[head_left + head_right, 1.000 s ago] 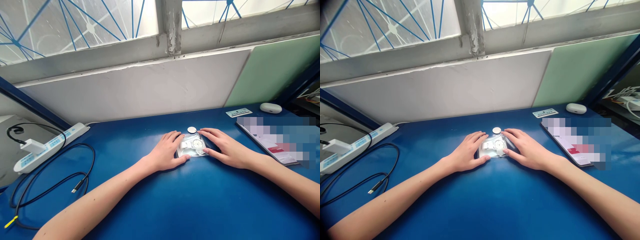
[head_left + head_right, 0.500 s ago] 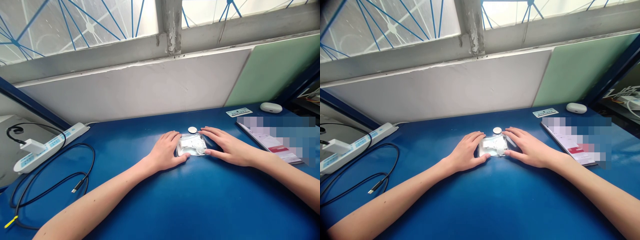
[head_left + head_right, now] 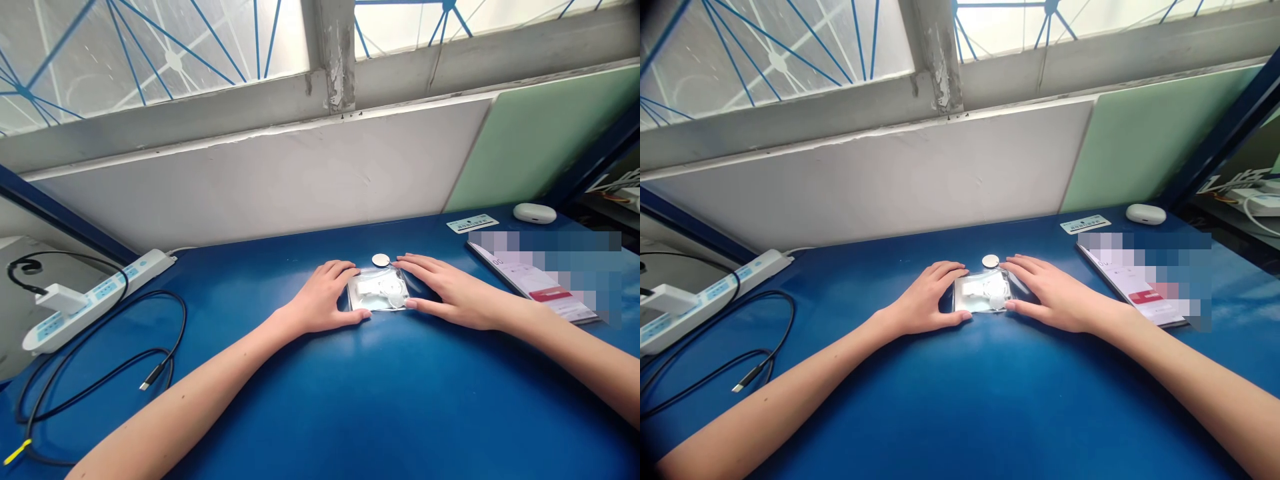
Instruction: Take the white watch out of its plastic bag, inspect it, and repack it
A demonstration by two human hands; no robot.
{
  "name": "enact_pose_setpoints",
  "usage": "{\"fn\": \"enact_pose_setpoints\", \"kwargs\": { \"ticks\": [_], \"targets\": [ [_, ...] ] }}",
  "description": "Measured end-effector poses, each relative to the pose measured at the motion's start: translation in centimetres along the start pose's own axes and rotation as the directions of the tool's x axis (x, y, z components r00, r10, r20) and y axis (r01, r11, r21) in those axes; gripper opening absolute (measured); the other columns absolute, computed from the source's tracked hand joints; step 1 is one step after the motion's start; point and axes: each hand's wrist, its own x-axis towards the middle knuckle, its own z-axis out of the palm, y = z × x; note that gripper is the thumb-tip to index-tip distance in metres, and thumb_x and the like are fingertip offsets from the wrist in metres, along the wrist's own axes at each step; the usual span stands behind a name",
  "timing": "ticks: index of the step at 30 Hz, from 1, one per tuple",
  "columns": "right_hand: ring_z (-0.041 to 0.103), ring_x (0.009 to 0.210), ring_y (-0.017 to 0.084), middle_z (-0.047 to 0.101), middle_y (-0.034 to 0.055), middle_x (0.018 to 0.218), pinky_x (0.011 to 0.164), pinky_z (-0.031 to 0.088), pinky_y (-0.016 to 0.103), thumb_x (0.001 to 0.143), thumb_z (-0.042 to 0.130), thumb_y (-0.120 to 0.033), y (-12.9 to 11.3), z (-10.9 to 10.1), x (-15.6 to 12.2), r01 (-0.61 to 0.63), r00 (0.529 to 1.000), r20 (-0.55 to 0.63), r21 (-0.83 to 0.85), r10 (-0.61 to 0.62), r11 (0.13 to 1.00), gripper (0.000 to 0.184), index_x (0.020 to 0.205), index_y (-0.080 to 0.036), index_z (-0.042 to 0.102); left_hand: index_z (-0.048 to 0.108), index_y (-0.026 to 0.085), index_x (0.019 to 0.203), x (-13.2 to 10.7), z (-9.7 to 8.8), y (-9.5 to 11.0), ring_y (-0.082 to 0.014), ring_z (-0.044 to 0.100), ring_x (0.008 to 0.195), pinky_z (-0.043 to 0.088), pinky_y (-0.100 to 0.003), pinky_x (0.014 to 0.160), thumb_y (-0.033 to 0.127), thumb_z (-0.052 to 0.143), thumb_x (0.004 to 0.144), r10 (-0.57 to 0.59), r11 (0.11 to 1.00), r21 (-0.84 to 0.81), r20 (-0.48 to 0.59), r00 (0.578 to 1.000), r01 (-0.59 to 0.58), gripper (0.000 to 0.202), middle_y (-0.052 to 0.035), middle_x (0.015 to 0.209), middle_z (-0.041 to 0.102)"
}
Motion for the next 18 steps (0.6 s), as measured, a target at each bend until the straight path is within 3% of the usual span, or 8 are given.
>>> {"fn": "enact_pose_setpoints", "kwargs": {
  "ticks": [12,18],
  "targets": [
    [0.037,0.146,0.037,0.042,0.0165,0.159,0.115,0.037,0.058,0.095,0.049,-0.059,-0.01,0.08,0.04,-0.002,1.000,0.024,-0.032,0.003,0.999,0.071,0.153,-0.020,0.039,0.054,0.018,0.139,0.01,-0.09,0.18,-0.0357,0.045,0.137,0.037,-0.052,0.115,0.060,0.071,0.081,0.005,1.000,0.026,-0.011,1.000,-0.004,0.074,-0.0164,0.146,0.052],
    [0.038,0.146,0.038,0.043,0.0167,0.158,0.114,0.039,0.057,0.094,0.051,-0.059,0.01,0.06,0.09,-0.002,1.000,0.021,-0.023,0.002,1.000,0.072,0.153,-0.019,0.040,0.053,0.010,0.139,0.02,-0.05,0.14,-0.0348,0.045,0.137,0.036,-0.049,0.116,0.061,0.070,0.082,-0.001,0.999,0.034,-0.006,1.000,0.001,0.078,-0.0189,0.146,0.052]
  ]
}}
